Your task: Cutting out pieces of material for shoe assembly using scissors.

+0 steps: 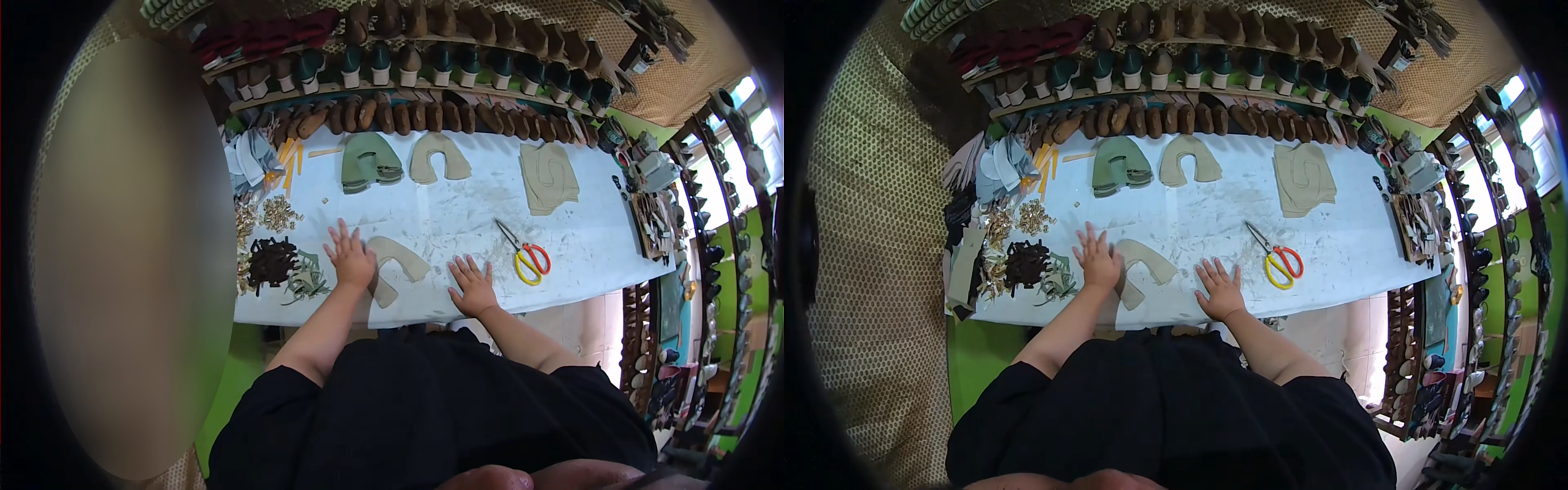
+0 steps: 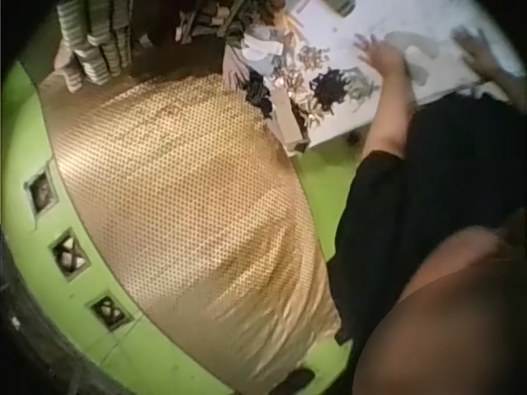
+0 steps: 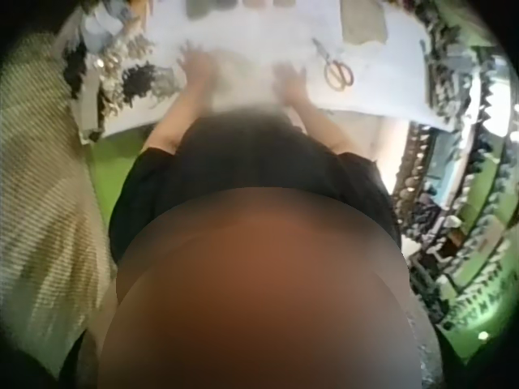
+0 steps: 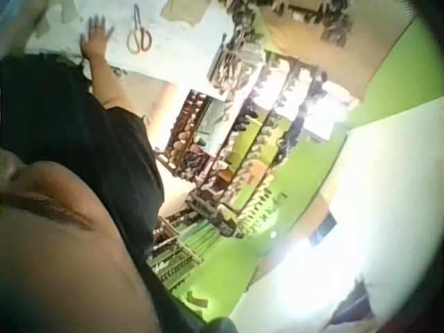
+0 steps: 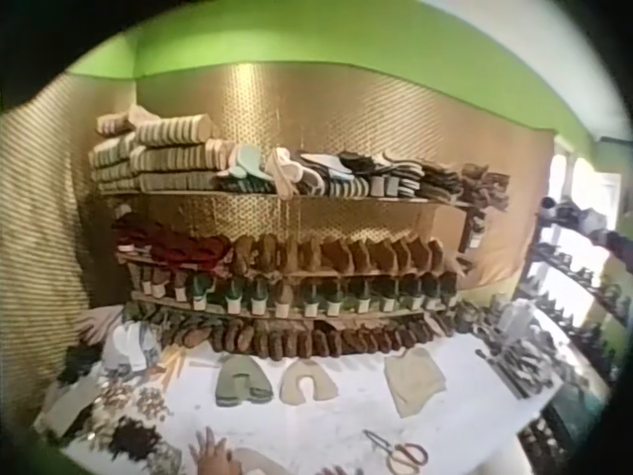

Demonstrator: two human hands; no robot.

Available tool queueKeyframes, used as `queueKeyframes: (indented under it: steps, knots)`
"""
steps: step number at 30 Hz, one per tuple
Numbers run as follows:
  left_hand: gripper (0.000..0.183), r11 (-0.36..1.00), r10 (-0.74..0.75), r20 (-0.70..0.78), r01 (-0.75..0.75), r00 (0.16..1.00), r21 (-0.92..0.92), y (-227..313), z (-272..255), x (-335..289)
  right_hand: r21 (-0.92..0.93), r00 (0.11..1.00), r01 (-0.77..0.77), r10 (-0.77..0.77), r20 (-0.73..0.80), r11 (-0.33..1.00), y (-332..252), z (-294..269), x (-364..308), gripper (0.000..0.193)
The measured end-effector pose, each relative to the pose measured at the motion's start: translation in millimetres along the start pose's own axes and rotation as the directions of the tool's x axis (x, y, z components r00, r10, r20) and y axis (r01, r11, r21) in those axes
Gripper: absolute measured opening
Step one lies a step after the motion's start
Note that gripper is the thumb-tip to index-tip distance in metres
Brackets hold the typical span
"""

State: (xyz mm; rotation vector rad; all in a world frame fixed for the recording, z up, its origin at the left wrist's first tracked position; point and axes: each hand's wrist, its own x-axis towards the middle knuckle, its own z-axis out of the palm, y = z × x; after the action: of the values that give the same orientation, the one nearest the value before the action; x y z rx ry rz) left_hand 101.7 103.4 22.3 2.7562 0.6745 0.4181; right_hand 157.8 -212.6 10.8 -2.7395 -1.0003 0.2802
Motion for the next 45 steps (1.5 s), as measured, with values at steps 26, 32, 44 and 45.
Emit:
queueKeyframes:
  steps: [26, 32, 44, 45]
  knots:
    - [0.066, 0.815, 0.565, 0.378, -0.568, 0.733, -0.115, -25, -27, -103, 0.05, 0.92, -0.356, 0.359, -0.155, 0.933, 148, -39, -12, 0.059]
    - [0.046, 0.807, 0.576, 0.272, -0.59, 0.771, -0.036, -17, -20, -107, 0.105, 0.903, -0.402, 0.413, -0.117, 0.909, 145, -58, -10, 0.067]
    - [0.042, 0.822, 0.56, 0.281, -0.565, 0.779, -0.074, -17, -17, -102, 0.809, 0.841, -0.528, 0.294, 0.455, 0.257, 81, -43, -27, 0.026]
    - [0.043, 0.826, 0.56, 0.281, -0.554, 0.78, -0.106, -21, -15, -102, 0.784, 0.825, -0.563, 0.127, 0.55, 0.262, 57, -60, -32, 0.028]
